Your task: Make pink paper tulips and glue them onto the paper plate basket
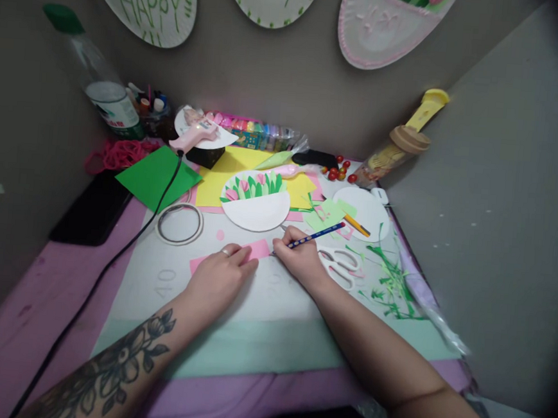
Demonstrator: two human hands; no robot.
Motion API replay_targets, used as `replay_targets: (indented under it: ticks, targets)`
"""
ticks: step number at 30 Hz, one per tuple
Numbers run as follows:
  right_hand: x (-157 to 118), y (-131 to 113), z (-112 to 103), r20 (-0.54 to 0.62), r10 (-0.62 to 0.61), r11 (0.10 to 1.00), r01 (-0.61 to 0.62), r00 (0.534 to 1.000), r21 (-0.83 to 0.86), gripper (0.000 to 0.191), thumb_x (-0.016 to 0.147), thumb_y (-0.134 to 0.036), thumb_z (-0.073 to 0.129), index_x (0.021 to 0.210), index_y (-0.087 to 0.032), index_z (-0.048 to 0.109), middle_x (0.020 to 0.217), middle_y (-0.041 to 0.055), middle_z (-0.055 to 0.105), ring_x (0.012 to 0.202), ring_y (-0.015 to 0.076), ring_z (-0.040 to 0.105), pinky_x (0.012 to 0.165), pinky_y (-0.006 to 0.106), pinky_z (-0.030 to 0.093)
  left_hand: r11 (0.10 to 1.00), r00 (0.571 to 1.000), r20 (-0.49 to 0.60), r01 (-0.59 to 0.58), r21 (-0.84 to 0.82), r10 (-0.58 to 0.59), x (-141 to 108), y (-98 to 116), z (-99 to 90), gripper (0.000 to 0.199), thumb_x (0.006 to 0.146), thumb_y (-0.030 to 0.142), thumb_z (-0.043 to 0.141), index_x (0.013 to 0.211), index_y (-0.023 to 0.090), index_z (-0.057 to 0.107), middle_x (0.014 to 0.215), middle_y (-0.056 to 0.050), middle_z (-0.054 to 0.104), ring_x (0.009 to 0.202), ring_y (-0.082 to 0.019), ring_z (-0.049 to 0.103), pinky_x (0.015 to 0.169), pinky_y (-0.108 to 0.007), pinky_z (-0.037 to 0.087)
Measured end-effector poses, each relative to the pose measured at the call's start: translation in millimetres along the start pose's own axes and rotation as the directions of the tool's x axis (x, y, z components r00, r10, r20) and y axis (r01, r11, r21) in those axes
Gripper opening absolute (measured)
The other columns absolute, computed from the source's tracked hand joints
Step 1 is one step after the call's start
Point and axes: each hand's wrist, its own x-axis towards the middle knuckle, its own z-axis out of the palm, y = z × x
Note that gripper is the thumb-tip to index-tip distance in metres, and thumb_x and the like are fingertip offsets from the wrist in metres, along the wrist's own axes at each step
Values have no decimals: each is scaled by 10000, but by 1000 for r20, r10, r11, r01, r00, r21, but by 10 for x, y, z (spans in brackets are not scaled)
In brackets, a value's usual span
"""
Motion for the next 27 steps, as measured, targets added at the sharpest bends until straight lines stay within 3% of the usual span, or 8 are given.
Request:
replay_targets:
  ticks: [11, 27]
  targets:
    - [-11, 2, 50, 28, -45, 999, 45, 999, -15, 281, 697, -256, 587, 502, -210, 389, 477, -67, 396, 487, 106, 404, 488, 243, 328, 1000, 1000, 1, -10, 26, 10, 11, -12, 37, 309, 905, 140, 426, 1167, 186, 584, 1229, -83, 576, 1121, -245, 502, 855, -358, 515]
    - [14, 46, 38, -72, -3, 1000, 3, 997, -7, 261, 680, -202, 554, 511, -212, 356, 472, -79, 339, 482, 100, 354, 500, 248, 294, 1000, 1000, -9, -14, 28, 14, -3, -25, 53, 293, 906, 149, 436, 1156, 192, 584, 1236, -77, 577, 1123, -241, 507, 866, -345, 511]
